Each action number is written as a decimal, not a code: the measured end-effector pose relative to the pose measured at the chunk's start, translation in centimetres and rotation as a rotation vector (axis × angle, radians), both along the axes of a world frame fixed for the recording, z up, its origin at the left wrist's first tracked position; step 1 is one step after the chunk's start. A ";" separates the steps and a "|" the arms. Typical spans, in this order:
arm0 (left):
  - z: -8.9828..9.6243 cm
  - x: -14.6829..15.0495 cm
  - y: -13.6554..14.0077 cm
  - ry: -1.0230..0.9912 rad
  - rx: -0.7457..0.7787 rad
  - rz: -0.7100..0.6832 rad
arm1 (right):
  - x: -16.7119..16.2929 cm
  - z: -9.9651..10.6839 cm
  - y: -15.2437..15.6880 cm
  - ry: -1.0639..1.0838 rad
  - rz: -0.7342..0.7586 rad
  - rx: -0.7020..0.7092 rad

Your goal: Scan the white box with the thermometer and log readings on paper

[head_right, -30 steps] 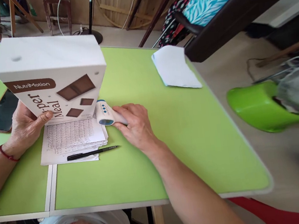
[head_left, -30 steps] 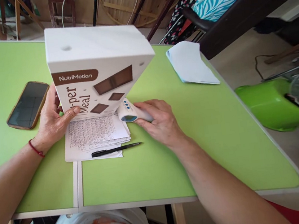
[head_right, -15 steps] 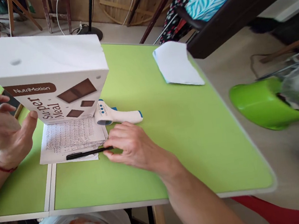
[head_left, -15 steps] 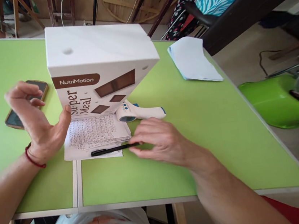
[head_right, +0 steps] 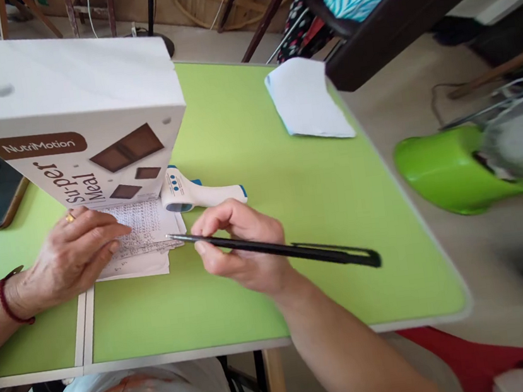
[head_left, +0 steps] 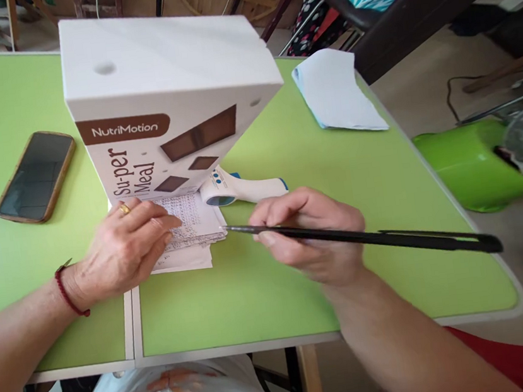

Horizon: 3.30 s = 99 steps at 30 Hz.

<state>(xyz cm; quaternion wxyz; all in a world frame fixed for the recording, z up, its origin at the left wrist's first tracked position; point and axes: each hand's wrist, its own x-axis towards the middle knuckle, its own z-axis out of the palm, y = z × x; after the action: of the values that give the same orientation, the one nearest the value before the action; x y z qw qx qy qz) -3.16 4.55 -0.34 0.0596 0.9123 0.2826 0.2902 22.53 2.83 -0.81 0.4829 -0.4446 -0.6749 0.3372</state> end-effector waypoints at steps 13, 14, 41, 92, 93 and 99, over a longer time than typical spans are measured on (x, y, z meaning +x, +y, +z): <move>-0.9 1.1 -1.7 0.273 0.031 -0.123 | -3.1 -2.7 0.6 -0.067 -0.084 0.006; -0.9 1.1 -1.7 0.278 0.031 -0.120 | -3.2 -2.8 0.7 -0.083 -0.079 0.032; -1.3 1.2 -1.8 0.283 0.048 -0.106 | -3.1 -2.8 0.7 -0.177 -0.004 0.092; -1.3 1.0 -1.8 0.277 0.027 -0.121 | -2.8 -3.0 0.9 -0.137 -0.044 0.116; -1.3 1.0 -1.8 0.281 0.024 -0.120 | -2.8 -3.0 1.0 -0.140 -0.051 0.118; -1.2 1.0 -1.8 0.284 0.023 -0.114 | -2.9 -3.1 1.0 -0.154 -0.043 0.115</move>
<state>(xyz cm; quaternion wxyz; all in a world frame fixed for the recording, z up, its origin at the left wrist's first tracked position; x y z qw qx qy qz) -2.13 2.77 -1.55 0.0249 0.9594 0.2325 0.1576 19.66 3.82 -3.89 0.4616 -0.4549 -0.7186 0.2523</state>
